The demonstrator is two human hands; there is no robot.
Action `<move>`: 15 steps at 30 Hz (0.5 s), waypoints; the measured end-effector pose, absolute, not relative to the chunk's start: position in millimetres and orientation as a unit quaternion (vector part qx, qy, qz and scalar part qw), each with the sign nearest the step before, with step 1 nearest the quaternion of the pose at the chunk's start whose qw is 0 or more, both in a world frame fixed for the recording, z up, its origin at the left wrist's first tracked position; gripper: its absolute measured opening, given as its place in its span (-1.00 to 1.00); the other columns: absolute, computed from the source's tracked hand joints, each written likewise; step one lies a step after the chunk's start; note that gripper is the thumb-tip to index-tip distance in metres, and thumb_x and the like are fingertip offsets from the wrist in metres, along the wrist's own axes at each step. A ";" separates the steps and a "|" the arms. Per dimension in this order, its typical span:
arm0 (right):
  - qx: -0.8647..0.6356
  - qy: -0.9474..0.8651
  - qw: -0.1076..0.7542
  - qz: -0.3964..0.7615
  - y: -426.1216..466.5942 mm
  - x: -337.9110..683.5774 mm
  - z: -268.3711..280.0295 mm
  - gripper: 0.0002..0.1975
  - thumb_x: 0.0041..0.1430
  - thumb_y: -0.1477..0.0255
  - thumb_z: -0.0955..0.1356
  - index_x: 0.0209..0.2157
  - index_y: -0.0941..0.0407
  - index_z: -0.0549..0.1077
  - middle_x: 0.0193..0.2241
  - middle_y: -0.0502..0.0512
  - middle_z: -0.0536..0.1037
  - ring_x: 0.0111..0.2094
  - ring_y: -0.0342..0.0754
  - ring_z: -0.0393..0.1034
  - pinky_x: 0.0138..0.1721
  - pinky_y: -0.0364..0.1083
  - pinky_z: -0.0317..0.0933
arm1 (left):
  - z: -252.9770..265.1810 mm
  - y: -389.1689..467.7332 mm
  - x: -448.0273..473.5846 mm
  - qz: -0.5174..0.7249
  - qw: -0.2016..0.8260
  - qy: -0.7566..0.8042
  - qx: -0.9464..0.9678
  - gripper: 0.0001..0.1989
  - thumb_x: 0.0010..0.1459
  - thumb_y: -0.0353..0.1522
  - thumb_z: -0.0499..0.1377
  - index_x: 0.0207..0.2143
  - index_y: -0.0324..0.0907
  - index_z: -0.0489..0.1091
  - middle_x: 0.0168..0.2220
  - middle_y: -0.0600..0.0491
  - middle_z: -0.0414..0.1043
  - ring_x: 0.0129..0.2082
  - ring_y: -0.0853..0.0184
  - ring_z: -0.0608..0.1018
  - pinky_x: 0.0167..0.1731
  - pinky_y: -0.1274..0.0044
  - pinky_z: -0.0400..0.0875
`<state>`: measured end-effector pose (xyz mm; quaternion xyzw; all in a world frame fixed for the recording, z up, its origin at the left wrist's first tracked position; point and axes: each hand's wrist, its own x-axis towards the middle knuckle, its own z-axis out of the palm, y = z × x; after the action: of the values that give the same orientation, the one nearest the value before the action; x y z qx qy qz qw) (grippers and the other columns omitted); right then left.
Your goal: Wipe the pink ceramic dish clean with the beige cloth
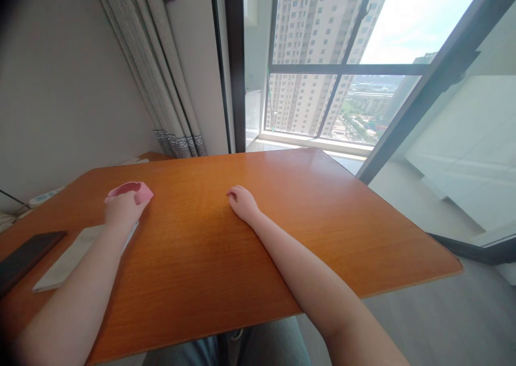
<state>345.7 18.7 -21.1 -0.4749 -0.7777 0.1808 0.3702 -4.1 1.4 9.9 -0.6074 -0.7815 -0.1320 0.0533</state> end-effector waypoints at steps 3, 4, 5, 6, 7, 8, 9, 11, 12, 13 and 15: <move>-0.493 -0.710 0.462 0.197 23.8 347.6 -23.0 -0.77 0.13 0.52 0.19 -0.30 0.13 0.46 -0.30 0.09 0.48 -0.29 -0.10 0.36 -0.20 -0.14 0.23 | 21.3 2.7 15.0 -0.111 0.103 -0.773 -0.616 -0.64 0.09 -0.18 0.03 -0.27 -0.31 0.36 -0.23 -0.26 0.43 -0.11 -0.02 0.42 -0.05 0.20 0.24; -0.499 -0.688 0.486 0.202 25.5 348.3 -23.7 -0.78 0.14 0.49 0.19 -0.30 0.13 0.45 -0.28 0.10 0.47 -0.27 -0.10 0.36 -0.20 -0.13 0.24 | 26.2 2.5 27.1 -0.116 0.114 -0.749 -0.642 -0.65 0.10 -0.18 0.03 -0.27 -0.30 0.36 -0.22 -0.24 0.44 -0.13 0.01 0.43 -0.02 0.22 0.23; -0.504 -0.668 0.506 0.209 27.1 348.9 -24.5 -0.78 0.15 0.46 0.19 -0.29 0.13 0.44 -0.27 0.11 0.47 -0.25 -0.09 0.35 -0.20 -0.13 0.24 | 30.4 1.8 42.1 -0.128 0.123 -0.719 -0.672 -0.66 0.10 -0.18 0.03 -0.26 -0.28 0.36 -0.21 -0.22 0.45 -0.13 0.04 0.43 0.02 0.23 0.20; -0.506 -0.651 0.522 0.219 28.3 349.4 -25.4 -0.78 0.16 0.42 0.19 -0.29 0.14 0.44 -0.26 0.12 0.48 -0.23 -0.07 0.35 -0.19 -0.12 0.24 | 33.3 0.5 59.5 -0.142 0.126 -0.687 -0.702 -0.69 0.11 -0.18 0.05 -0.27 -0.26 0.35 -0.20 -0.20 0.45 -0.13 0.07 0.43 0.05 0.24 0.17; -0.506 -0.633 0.537 0.235 29.2 349.8 -26.3 -0.77 0.17 0.38 0.19 -0.27 0.14 0.43 -0.25 0.13 0.48 -0.22 -0.06 0.35 -0.17 -0.10 0.24 | 34.5 -1.7 78.9 -0.164 0.123 -0.655 -0.727 -0.71 0.11 -0.19 0.06 -0.27 -0.25 0.35 -0.20 -0.19 0.45 -0.13 0.09 0.43 0.07 0.26 0.16; -0.503 -0.615 0.551 0.256 29.6 350.0 -27.1 -0.76 0.17 0.33 0.20 -0.25 0.13 0.42 -0.24 0.13 0.48 -0.20 -0.06 0.36 -0.14 -0.08 0.24 | 33.9 -5.1 99.2 -0.181 0.109 -0.622 -0.754 -0.73 0.11 -0.20 0.08 -0.29 -0.24 0.34 -0.21 -0.17 0.45 -0.13 0.10 0.43 0.08 0.26 0.16; -0.494 -0.598 0.565 0.282 29.6 349.9 -27.9 -0.73 0.17 0.29 0.20 -0.23 0.12 0.41 -0.21 0.13 0.48 -0.19 -0.05 0.36 -0.12 -0.07 0.25 | 31.6 -9.7 119.6 -0.192 0.089 -0.589 -0.780 -0.76 0.10 -0.22 0.10 -0.30 -0.23 0.34 -0.21 -0.15 0.45 -0.13 0.11 0.42 0.08 0.26 0.17; -0.461 -0.567 0.590 0.345 28.7 349.1 -28.7 -0.69 0.15 0.20 0.23 -0.17 0.09 0.38 -0.15 0.12 0.48 -0.14 -0.04 0.37 -0.07 -0.04 0.24 | 23.6 -21.9 156.6 -0.209 0.055 -0.542 -0.812 -0.82 0.11 -0.26 0.12 -0.35 -0.21 0.31 -0.23 -0.12 0.43 -0.14 0.12 0.41 0.06 0.24 0.19; -0.441 -0.553 0.599 0.376 28.0 348.5 -28.7 -0.67 0.13 0.18 0.24 -0.15 0.08 0.38 -0.12 0.11 0.48 -0.11 -0.04 0.37 -0.04 -0.03 0.24 | 19.0 -28.7 171.5 -0.209 0.041 -0.521 -0.826 -0.84 0.11 -0.28 0.12 -0.35 -0.21 0.30 -0.24 -0.11 0.42 -0.15 0.14 0.41 0.06 0.23 0.19; -0.424 -0.542 0.602 0.405 27.4 347.8 -28.5 -0.65 0.12 0.16 0.25 -0.14 0.06 0.38 -0.10 0.10 0.47 -0.08 -0.03 0.36 -0.01 -0.02 0.23 | 14.7 -35.3 183.5 -0.206 0.027 -0.501 -0.840 -0.85 0.11 -0.29 0.13 -0.35 -0.21 0.30 -0.22 -0.10 0.42 -0.15 0.14 0.40 0.05 0.22 0.20; -0.407 -0.526 0.597 0.448 26.7 346.8 -27.4 -0.65 0.08 0.16 0.28 -0.16 0.06 0.40 -0.10 0.08 0.49 -0.04 -0.03 0.35 0.04 -0.02 0.19 | 8.4 -45.2 198.4 -0.201 0.005 -0.472 -0.858 -0.85 0.12 -0.29 0.14 -0.34 -0.21 0.30 -0.20 -0.10 0.40 -0.15 0.15 0.39 0.05 0.21 0.20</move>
<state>346.8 26.7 -27.4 -0.4067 -0.5262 0.4484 0.5973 198.4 -45.2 8.4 -0.8582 -0.4724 -0.2007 0.0051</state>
